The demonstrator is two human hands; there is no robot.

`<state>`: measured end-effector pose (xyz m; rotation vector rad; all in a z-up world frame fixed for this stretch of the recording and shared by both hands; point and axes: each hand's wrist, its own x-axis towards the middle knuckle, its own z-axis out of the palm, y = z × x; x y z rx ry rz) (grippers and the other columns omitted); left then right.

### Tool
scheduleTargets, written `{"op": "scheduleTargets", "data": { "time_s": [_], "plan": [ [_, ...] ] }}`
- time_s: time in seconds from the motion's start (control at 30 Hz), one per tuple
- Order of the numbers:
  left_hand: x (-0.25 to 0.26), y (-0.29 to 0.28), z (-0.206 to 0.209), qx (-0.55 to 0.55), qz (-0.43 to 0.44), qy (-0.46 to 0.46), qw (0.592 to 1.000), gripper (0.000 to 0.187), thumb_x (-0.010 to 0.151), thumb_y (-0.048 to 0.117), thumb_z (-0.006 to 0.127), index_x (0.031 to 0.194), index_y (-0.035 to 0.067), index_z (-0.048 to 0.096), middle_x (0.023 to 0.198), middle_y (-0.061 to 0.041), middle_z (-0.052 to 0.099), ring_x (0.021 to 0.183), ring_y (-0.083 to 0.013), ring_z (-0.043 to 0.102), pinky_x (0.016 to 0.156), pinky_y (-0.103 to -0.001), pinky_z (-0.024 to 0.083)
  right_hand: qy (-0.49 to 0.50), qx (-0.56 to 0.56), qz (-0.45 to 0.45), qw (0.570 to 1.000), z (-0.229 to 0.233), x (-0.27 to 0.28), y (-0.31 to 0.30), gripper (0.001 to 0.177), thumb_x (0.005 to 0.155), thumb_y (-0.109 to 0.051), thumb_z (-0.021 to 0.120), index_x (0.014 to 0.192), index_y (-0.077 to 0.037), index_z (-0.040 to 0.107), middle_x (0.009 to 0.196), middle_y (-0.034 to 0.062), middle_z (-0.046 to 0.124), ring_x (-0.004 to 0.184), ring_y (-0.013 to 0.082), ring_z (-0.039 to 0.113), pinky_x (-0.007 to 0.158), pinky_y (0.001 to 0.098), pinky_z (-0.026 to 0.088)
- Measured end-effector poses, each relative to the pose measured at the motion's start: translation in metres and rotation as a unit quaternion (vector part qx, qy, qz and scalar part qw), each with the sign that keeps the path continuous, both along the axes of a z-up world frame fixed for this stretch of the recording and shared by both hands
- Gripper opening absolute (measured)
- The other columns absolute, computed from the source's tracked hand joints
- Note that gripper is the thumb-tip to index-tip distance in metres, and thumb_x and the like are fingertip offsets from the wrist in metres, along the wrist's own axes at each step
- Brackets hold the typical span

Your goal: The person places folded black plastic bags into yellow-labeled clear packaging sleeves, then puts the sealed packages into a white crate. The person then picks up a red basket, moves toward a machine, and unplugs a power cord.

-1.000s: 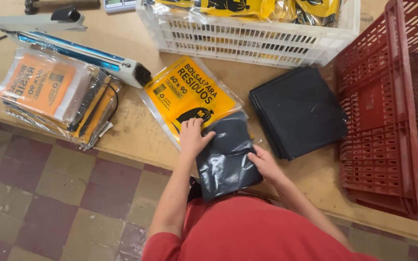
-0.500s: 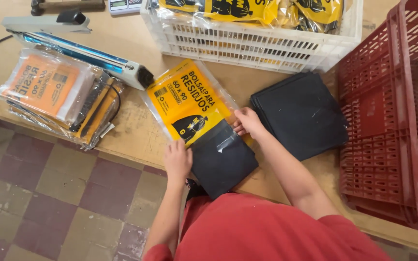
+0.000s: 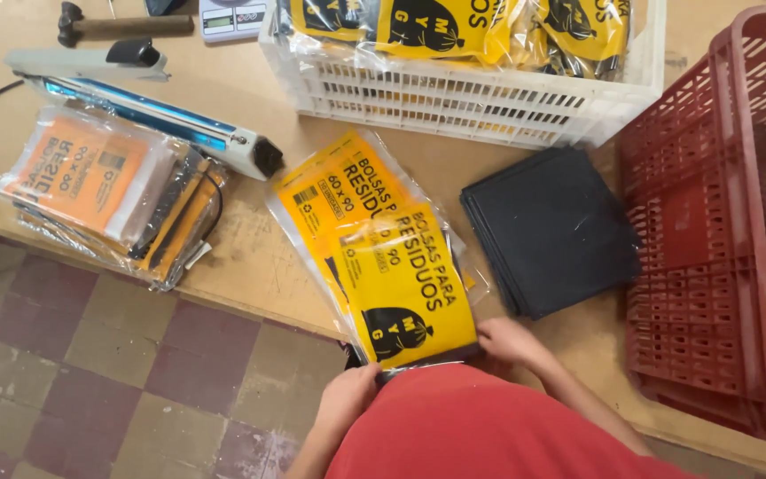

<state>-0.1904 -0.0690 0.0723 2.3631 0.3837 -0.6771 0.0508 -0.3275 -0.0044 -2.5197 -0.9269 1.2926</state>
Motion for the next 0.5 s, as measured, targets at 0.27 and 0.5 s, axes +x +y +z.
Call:
{"op": "scheduleTargets", "data": {
  "time_s": [0.27, 0.5],
  "plan": [
    [0.054, 0.012, 0.087, 0.142, 0.026, -0.392, 0.909, 0.062, 0.077, 0.046, 0.071, 0.126, 0.012, 0.054, 0.11, -0.007, 0.061, 0.104, -0.0302, 0.052, 0.073, -0.047, 0.044, 0.239, 0.412, -0.109, 0.873, 0.191, -0.006, 0.051, 0.023, 0.097, -0.017, 0.051, 0.079, -0.01, 0.062, 0.076, -0.0006, 0.067, 0.072, 0.0086, 0.061, 0.069, 0.0245, 0.047],
    [0.121, 0.01, 0.14, 0.143, -0.071, -0.436, 0.886, 0.046, 0.061, -0.012, 0.064, 0.104, 0.004, 0.064, 0.096, -0.014, 0.071, 0.084, -0.0317, 0.067, 0.069, -0.042, 0.055, 0.229, 0.654, -0.219, 0.687, 0.255, -0.011, 0.05, 0.02, 0.094, -0.005, 0.047, 0.079, -0.006, 0.06, 0.078, 0.0098, 0.069, 0.074, 0.0198, 0.064, 0.068, 0.0325, 0.051]
  ]
}}
